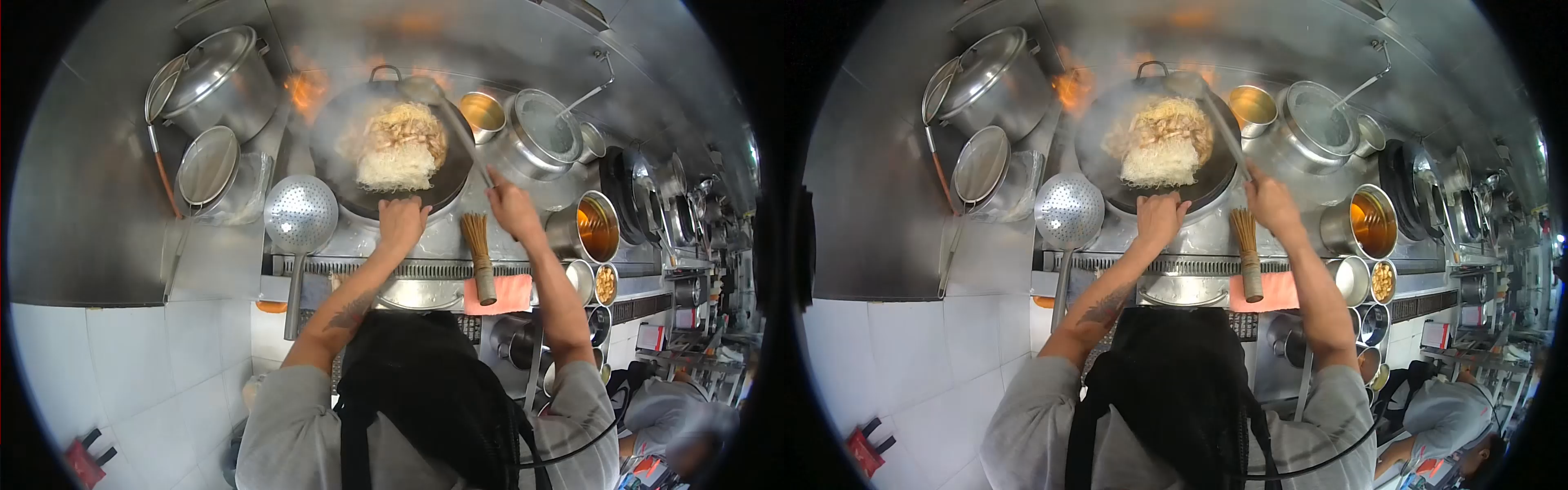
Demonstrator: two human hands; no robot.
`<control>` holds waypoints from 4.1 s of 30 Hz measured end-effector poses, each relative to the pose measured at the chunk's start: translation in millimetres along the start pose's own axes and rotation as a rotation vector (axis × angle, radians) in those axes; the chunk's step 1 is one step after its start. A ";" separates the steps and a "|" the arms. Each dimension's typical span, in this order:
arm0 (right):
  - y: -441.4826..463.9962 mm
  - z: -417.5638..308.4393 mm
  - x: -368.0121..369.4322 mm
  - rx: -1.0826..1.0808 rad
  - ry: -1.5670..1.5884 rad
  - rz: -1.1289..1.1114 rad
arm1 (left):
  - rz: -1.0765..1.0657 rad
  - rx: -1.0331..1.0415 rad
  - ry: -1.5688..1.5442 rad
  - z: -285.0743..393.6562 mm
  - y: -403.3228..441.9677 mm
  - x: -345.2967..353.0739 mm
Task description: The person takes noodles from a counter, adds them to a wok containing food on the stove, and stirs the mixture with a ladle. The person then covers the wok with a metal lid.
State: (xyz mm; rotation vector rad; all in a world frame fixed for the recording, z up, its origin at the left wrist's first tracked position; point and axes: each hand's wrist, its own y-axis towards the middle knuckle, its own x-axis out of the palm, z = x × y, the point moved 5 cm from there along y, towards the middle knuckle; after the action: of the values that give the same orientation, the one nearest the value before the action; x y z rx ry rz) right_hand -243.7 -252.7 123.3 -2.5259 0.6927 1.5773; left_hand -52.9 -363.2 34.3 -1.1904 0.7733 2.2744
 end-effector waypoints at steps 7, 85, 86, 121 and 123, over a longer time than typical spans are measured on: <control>-120.3 -36.4 19.2 0.013 -0.150 -0.098 | 0.257 0.033 -0.057 -5.9 -6.2 3.0; -224.3 -54.5 -45.4 0.198 0.191 -0.242 | -0.225 -1.109 -1.873 -76.2 -22.8 65.2; -226.4 -57.0 -48.7 0.201 0.174 -0.254 | -0.152 -1.081 -1.813 -75.4 -21.2 65.6; -220.2 -41.0 27.0 0.221 0.080 -0.298 | -0.193 -0.890 -1.866 -98.6 -31.4 102.4; -213.5 -35.8 31.5 0.205 0.074 -0.293 | -0.203 -0.907 -1.771 -93.9 -29.6 90.0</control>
State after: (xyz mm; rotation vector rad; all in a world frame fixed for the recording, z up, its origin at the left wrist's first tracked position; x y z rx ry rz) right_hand -113.3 -83.1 77.6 -2.4126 0.4383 1.2557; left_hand -26.4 -391.3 -93.4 0.7414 -1.0141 2.3455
